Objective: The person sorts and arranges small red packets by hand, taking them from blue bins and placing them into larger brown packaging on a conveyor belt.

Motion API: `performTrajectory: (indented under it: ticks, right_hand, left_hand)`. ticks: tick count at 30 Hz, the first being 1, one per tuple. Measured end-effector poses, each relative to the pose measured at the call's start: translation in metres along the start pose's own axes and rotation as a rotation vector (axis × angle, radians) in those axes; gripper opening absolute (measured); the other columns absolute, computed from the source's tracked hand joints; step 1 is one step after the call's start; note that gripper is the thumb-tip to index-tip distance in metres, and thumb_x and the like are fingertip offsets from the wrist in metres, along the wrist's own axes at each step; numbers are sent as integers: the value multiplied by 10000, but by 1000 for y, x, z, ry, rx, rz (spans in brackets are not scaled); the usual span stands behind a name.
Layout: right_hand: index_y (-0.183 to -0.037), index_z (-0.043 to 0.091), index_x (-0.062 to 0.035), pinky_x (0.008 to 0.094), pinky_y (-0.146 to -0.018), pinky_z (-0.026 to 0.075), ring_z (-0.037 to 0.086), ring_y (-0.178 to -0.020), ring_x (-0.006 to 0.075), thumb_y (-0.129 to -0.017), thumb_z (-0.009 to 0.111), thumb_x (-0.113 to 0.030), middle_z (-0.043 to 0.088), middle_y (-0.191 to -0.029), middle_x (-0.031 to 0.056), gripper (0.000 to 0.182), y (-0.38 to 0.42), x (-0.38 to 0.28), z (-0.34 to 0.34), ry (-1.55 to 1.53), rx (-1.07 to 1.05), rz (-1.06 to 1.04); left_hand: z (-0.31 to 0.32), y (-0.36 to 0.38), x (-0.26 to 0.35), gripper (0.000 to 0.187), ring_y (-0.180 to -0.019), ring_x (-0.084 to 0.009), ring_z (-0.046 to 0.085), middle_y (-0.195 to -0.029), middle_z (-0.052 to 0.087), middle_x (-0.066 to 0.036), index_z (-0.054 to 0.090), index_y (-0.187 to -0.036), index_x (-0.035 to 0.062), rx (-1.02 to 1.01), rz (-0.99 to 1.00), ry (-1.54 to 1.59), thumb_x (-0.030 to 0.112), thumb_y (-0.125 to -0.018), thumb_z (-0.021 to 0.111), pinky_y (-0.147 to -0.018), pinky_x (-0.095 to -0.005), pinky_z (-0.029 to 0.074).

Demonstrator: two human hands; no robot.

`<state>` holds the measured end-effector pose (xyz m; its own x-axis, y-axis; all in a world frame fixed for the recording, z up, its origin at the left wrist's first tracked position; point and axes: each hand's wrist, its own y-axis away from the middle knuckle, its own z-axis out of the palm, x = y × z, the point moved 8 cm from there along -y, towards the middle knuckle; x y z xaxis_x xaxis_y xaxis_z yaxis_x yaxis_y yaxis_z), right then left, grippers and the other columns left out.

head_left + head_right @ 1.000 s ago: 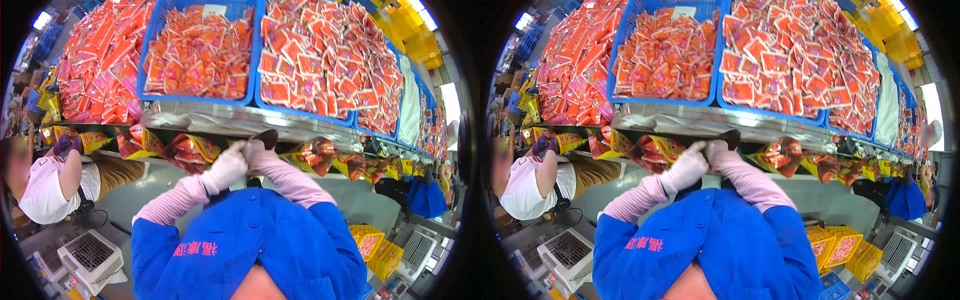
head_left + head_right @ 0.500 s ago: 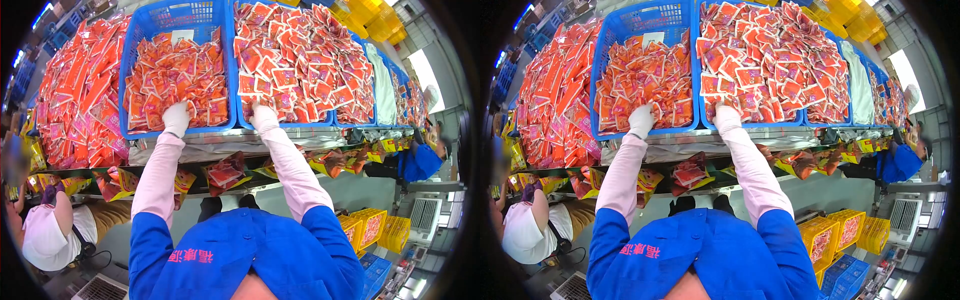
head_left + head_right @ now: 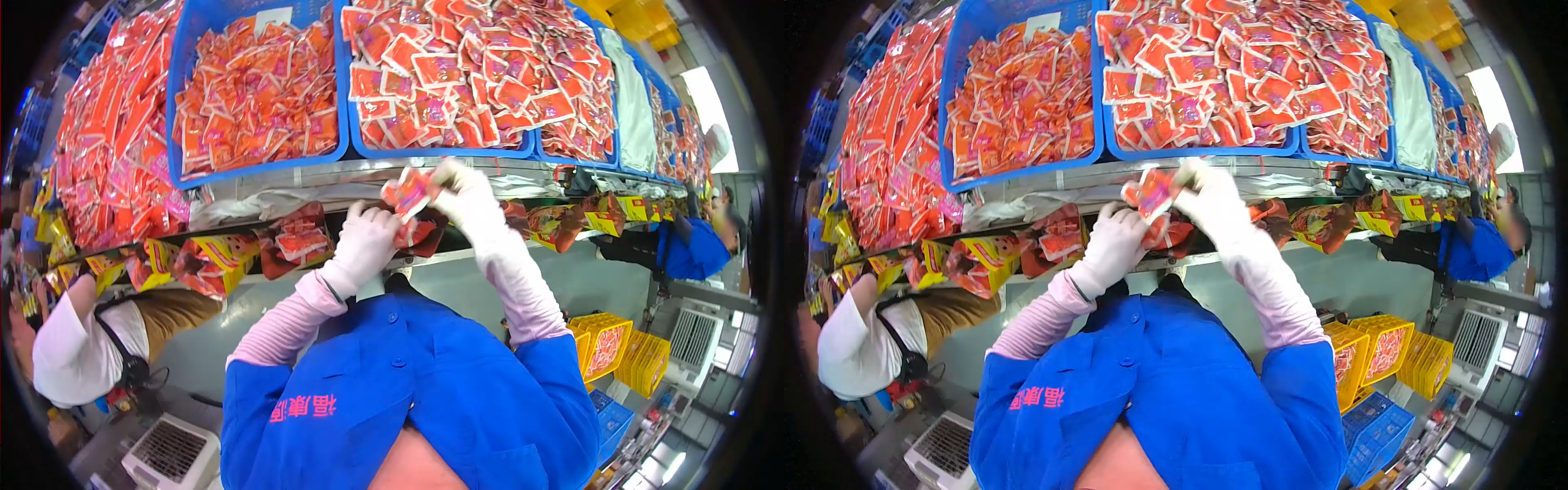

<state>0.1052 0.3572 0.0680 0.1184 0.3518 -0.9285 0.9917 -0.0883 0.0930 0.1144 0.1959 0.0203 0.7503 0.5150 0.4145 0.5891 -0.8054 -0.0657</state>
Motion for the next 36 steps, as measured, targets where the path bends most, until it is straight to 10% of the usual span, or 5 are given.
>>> performTrajectory:
  ticks: [4, 11, 16, 22, 36]
  right_hand:
    - [-838, 599, -40, 437, -745, 548, 670, -829, 363, -807, 685, -127, 670, -869, 143, 126, 15, 1, 67, 723, -159, -310]
    - [-1063, 783, -116, 434, -862, 573, 730, -1010, 302, -908, 578, -315, 738, -1124, 164, 325, -41, 190, 212, 966, -521, 305]
    - [-1006, 749, -78, 446, -834, 552, 719, -945, 334, -898, 627, -315, 738, -987, 194, 287, -31, 39, 182, 716, -856, 326]
    - [-1056, 695, -41, 455, -861, 549, 704, -949, 351, -842, 721, -345, 715, -932, 216, 373, -130, 7, 47, 912, 78, 171]
    - [-1106, 674, -75, 453, -865, 568, 674, -991, 364, -820, 711, -198, 654, -1082, 190, 313, -164, 60, 41, 1115, 269, 126]
  left_hand:
    - [-22, 30, -5, 274, -956, -254, 656, -915, 687, -90, 678, -990, 72, 213, 127, -169, 260, -795, 717, -1056, -561, 394]
    - [4, 59, -2, 27, -784, -213, 636, -683, 573, -24, 633, -714, 143, 129, 319, -124, 149, -732, 614, -1065, -495, 432]
    - [-85, 47, -72, 162, -836, -310, 638, -795, 652, -84, 699, -807, 114, 310, 139, 190, 231, -721, 772, -835, -454, 467]
    - [-76, -7, -323, 444, -846, -323, 726, -916, 735, -117, 740, -969, 106, 76, -718, -430, 536, -882, 667, -719, -489, 553]
    - [-130, 42, -281, 236, -735, -287, 596, -843, 646, -198, 637, -966, -7, 757, -458, 518, 199, -876, 711, -722, -383, 484]
